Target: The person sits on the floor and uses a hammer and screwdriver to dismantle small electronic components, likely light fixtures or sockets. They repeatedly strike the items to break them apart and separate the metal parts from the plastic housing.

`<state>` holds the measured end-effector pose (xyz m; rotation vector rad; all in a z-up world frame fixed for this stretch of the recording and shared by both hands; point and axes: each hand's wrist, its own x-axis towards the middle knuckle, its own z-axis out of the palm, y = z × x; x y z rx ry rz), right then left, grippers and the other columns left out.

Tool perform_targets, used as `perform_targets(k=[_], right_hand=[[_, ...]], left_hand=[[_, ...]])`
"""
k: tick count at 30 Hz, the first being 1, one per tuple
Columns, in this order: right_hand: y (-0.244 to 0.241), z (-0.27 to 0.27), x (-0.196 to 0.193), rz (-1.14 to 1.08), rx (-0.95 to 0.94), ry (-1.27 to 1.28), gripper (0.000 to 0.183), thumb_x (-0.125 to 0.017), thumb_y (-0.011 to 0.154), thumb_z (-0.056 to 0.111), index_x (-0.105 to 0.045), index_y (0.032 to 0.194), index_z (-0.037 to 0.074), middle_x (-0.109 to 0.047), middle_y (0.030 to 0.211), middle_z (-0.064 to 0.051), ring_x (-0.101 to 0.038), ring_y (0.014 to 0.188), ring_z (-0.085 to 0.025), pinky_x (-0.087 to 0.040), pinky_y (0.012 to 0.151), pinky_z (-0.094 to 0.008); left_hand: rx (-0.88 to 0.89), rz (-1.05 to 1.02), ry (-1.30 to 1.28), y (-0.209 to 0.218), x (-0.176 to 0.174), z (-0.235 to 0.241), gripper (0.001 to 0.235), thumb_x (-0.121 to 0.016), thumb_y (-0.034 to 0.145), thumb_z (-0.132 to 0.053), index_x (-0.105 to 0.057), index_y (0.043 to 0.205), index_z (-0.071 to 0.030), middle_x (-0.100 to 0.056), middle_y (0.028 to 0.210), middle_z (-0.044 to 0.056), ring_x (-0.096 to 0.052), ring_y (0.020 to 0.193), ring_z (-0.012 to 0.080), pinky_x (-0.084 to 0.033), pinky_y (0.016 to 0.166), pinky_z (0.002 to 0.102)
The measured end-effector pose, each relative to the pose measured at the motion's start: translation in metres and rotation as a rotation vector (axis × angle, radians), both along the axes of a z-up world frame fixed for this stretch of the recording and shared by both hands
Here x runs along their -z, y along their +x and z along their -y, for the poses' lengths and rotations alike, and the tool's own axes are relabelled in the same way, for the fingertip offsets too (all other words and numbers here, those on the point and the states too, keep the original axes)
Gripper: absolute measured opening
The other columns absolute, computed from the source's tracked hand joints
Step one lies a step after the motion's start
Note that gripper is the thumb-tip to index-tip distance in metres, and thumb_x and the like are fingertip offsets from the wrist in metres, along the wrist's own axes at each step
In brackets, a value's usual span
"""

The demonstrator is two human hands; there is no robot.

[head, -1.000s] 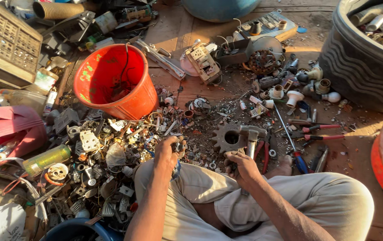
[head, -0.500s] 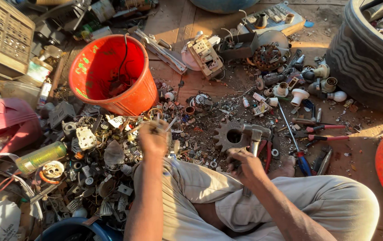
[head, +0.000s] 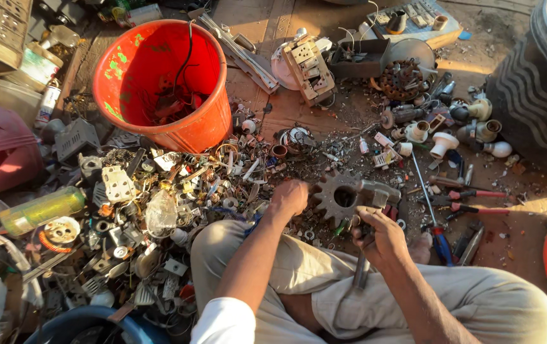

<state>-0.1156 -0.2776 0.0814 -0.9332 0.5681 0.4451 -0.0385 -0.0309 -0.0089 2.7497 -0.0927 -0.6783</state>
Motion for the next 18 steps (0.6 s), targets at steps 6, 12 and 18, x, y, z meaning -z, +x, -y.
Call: perform_targets(k=[6, 12, 18], right_hand=[[0.003, -0.003, 0.007, -0.03, -0.028, -0.018, 0.014, -0.058, 0.099, 0.011, -0.063, 0.109, 0.003, -0.065, 0.078, -0.01, -0.06, 0.058, -0.019, -0.043, 0.046, -0.032], [0.005, -0.014, 0.031, -0.062, -0.091, 0.009, 0.015, -0.06, 0.099, 0.013, -0.065, 0.11, 0.004, -0.066, 0.08, -0.01, -0.062, 0.06, -0.019, -0.047, 0.047, -0.032], [0.0, -0.033, 0.037, -0.127, -0.121, 0.049, 0.024, -0.056, 0.101, 0.025, -0.066, 0.106, 0.004, -0.07, 0.083, -0.011, -0.067, 0.065, -0.023, -0.054, 0.055, -0.037]], left_hand=[[0.085, 0.112, -0.025, 0.003, 0.045, 0.0, 0.021, -0.056, 0.102, -0.009, -0.074, 0.101, 0.001, -0.074, 0.104, 0.025, -0.073, 0.091, 0.0386, -0.061, 0.082, 0.048], [-0.291, 0.353, -0.286, 0.012, 0.052, -0.014, 0.029, -0.066, 0.084, -0.004, -0.073, 0.112, 0.001, -0.074, 0.104, 0.023, -0.074, 0.091, 0.0356, -0.059, 0.085, 0.042], [-0.286, -0.001, -0.885, -0.025, -0.08, -0.006, 0.021, -0.068, 0.086, -0.017, -0.079, 0.101, -0.008, -0.079, 0.091, 0.012, -0.079, 0.079, 0.0244, -0.061, 0.07, 0.039]])
